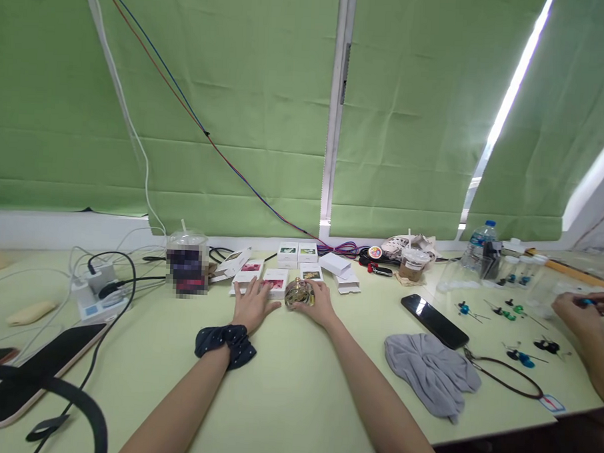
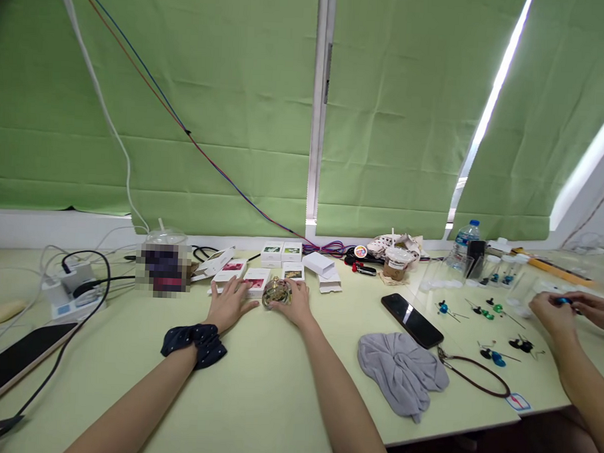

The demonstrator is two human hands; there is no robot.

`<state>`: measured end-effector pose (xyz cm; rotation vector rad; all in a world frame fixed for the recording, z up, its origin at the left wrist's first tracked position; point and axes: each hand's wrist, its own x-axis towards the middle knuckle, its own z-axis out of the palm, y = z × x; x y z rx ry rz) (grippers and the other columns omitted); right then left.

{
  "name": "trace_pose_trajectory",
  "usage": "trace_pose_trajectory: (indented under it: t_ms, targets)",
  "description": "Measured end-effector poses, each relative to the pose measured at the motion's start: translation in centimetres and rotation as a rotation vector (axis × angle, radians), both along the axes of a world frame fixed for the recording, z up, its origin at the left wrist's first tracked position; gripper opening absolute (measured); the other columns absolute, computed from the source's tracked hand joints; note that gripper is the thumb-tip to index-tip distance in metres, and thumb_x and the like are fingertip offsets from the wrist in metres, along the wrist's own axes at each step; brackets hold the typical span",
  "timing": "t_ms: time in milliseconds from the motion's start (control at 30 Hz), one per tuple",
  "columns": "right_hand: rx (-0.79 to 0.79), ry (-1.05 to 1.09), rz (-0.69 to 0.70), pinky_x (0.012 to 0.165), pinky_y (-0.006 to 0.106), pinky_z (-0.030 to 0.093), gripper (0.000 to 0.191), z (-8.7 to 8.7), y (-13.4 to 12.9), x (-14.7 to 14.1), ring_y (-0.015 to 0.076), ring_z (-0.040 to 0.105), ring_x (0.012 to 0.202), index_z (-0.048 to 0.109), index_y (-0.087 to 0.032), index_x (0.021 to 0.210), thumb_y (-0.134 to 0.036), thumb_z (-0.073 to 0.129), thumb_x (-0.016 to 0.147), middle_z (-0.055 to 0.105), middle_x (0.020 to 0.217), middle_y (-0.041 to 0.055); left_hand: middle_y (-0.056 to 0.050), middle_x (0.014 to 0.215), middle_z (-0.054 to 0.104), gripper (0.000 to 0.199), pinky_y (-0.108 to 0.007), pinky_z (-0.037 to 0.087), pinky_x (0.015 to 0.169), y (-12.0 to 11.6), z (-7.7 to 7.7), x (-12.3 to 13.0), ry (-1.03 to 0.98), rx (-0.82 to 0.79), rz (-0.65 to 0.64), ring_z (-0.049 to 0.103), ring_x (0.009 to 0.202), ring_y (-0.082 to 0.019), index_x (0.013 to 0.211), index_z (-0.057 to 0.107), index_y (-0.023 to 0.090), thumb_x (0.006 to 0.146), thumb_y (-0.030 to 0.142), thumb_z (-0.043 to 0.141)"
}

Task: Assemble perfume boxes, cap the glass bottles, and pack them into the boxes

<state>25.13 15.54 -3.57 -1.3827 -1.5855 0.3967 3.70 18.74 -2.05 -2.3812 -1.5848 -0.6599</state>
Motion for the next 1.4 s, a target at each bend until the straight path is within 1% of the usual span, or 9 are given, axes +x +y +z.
trace_pose_trajectory:
  t_ms: [167,400,567,733,833,933,1067,1200,1400]
  targets:
    - [0.01,0.022,-0.015,0.096,0.04,0.04,0.062,0.3,0.0,0.0,0.0275,0.049,0.11,0.056,-0.022,0.113,-0.037,0.081,0.058,0.053,0.113,0.0084,-0.016,0.135,0.054,0.041,-0.07,-0.002,0.107,-0.4,0.8,0.0,-0.031,-0.025,-0.004,0.03,0.138,-0.037,0.112,0.057,0.021,0.081,0.048,0.06]
    - [-0.02,0.036,-0.092,0.095,0.039,0.041,0.059,0.6,-0.1,0.0,0.0276,0.05,0.11,0.057,-0.022,0.113,-0.032,0.08,0.06,0.055,0.113,0.0089,-0.016,0.122,0.058,0.041,-0.066,0.001,0.109,-1.8,1.3,-1.1,0.025,-0.017,-0.127,0.043,0.128,-0.034,0.106,0.057,0.019,0.079,0.05,0.06]
    - [-0.043,-0.021,-0.146,0.094,0.04,0.041,0.079,1.0,-0.6,-0.2,0.0309,0.047,0.115,0.053,-0.023,0.125,-0.037,0.083,0.054,0.049,0.121,0.0115,-0.011,0.111,0.055,0.061,-0.06,0.019,0.105,-3.8,2.4,-2.4,0.075,-0.089,-0.242,0.054,0.106,-0.031,0.123,0.056,0.025,0.072,0.056,0.065]
    - [0.209,-0.205,-0.274,0.095,0.048,0.036,0.056,2.7,-2.5,-0.6,0.034,0.043,0.121,0.053,-0.022,0.123,-0.046,0.067,0.074,0.047,0.129,0.015,-0.011,0.117,0.051,0.081,-0.051,0.03,0.096,-4.6,3.6,-2.9,0.069,-0.236,-0.304,0.048,0.113,-0.035,0.13,0.053,0.033,0.057,0.057,0.077]
    - [0.32,-0.284,-0.138,0.087,0.037,0.041,0.034,3.9,-3.9,-2.0,0.026,0.055,0.103,0.057,-0.017,0.107,-0.041,0.054,0.084,0.06,0.108,0.0127,-0.013,0.139,0.04,0.078,-0.054,0.025,0.102,-4.3,3.4,-3.4,0.014,-0.285,-0.317,0.034,0.129,-0.041,0.125,0.057,0.032,0.054,0.051,0.081]
    - [0.124,-0.376,0.019,0.069,0.032,0.045,0.036,4.2,-5.1,-4.3,0.0221,0.061,0.078,0.057,-0.016,0.098,-0.049,0.052,0.083,0.062,0.088,0.0088,-0.013,0.145,0.036,0.072,-0.058,0.019,0.106,-4.1,3.4,-3.9,-0.018,-0.37,-0.33,0.027,0.134,-0.042,0.126,0.055,0.031,0.059,0.043,0.079]
    - [-0.077,-0.454,0.034,0.068,0.037,0.047,0.06,3.2,-5.9,-6.6,0.0291,0.063,0.085,0.048,-0.016,0.114,-0.058,0.06,0.072,0.058,0.107,0.0149,-0.01,0.129,0.051,0.063,-0.057,0.024,0.104,-4.3,4.1,-4.5,-0.067,-0.401,-0.344,0.043,0.123,-0.036,0.122,0.057,0.031,0.063,0.038,0.077]
    - [-0.148,-0.437,0.063,0.073,0.041,0.048,0.063,2.4,-6.0,-7.1,0.0313,0.061,0.092,0.043,-0.017,0.118,-0.051,0.064,0.069,0.054,0.112,0.0162,-0.007,0.116,0.055,0.053,-0.047,0.036,0.1,-4.1,4.1,-4.7,-0.226,-0.387,-0.418,0.05,0.114,-0.03,0.111,0.064,0.027,0.06,0.036,0.079]
    - [-0.029,-0.228,0.133,0.075,0.039,0.049,0.047,3.0,-6.2,-6.5,0.0244,0.056,0.089,0.043,-0.021,0.1,-0.043,0.068,0.067,0.051,0.102,0.0078,-0.015,0.131,0.052,0.096,-0.045,0.044,0.097,-3.0,2.4,-5.5,-0.668,-0.624,-0.398,0.054,0.116,-0.031,0.134,0.046,0.019,0.048,0.037,0.085]
